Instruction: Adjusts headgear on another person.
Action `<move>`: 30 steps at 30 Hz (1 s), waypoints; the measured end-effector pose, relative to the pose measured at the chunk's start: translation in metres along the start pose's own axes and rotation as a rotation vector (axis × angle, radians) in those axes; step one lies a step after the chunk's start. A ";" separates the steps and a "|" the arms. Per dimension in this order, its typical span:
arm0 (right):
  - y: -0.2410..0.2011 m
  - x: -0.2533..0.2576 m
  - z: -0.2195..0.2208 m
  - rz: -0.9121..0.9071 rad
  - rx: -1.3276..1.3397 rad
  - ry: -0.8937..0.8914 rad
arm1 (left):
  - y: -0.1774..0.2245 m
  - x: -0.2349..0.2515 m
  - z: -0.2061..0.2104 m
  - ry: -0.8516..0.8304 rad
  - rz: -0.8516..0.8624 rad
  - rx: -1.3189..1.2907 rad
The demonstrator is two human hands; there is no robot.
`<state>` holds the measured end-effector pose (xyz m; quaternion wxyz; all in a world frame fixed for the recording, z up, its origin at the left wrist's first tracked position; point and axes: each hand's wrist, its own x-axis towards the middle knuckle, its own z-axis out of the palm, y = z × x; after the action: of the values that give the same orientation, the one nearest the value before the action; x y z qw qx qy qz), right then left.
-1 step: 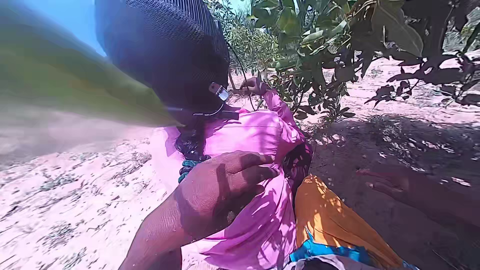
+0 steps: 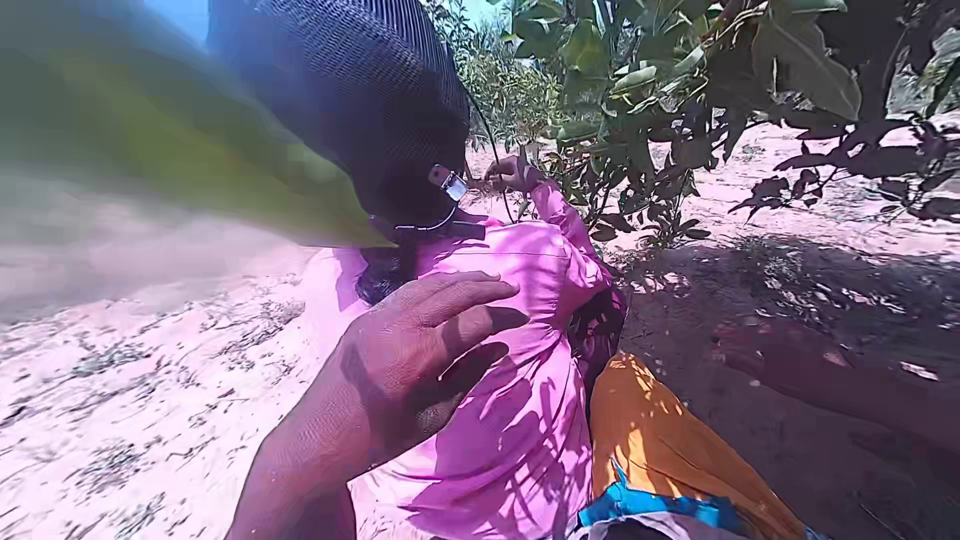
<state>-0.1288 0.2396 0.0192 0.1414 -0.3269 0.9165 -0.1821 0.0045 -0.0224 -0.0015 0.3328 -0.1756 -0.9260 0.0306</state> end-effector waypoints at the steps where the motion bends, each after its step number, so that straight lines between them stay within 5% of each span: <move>1: 0.032 0.030 0.006 -0.217 -0.033 0.094 | -0.018 -0.009 -0.004 0.137 -0.028 0.114; 3: 0.057 0.087 0.015 -0.594 -0.052 0.341 | -0.047 -0.024 -0.012 0.253 -0.156 0.284; 5: 0.031 0.111 0.016 -0.743 -0.056 0.499 | -0.073 -0.034 -0.017 0.288 -0.222 0.382; 10: -0.046 0.135 0.011 -0.829 0.013 0.591 | -0.082 -0.025 -0.009 0.384 -0.228 0.380; 16: -0.108 0.160 0.014 -0.821 0.143 0.386 | -0.097 -0.023 0.000 0.578 -0.048 0.505; 18: -0.119 0.167 0.018 -0.795 0.191 0.391 | -0.111 -0.031 -0.002 0.627 0.029 0.503; 23: -0.114 0.194 0.019 -0.849 0.511 0.425 | -0.114 -0.034 -0.009 0.450 0.036 0.505; 30: -0.131 0.149 -0.026 -0.947 0.832 0.371 | -0.104 -0.005 -0.013 0.488 -0.118 0.560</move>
<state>-0.1781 0.0546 0.0774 0.0004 -0.5763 0.5357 -0.6172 -0.0156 -0.1226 0.0242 0.5800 -0.0263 -0.7837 0.2207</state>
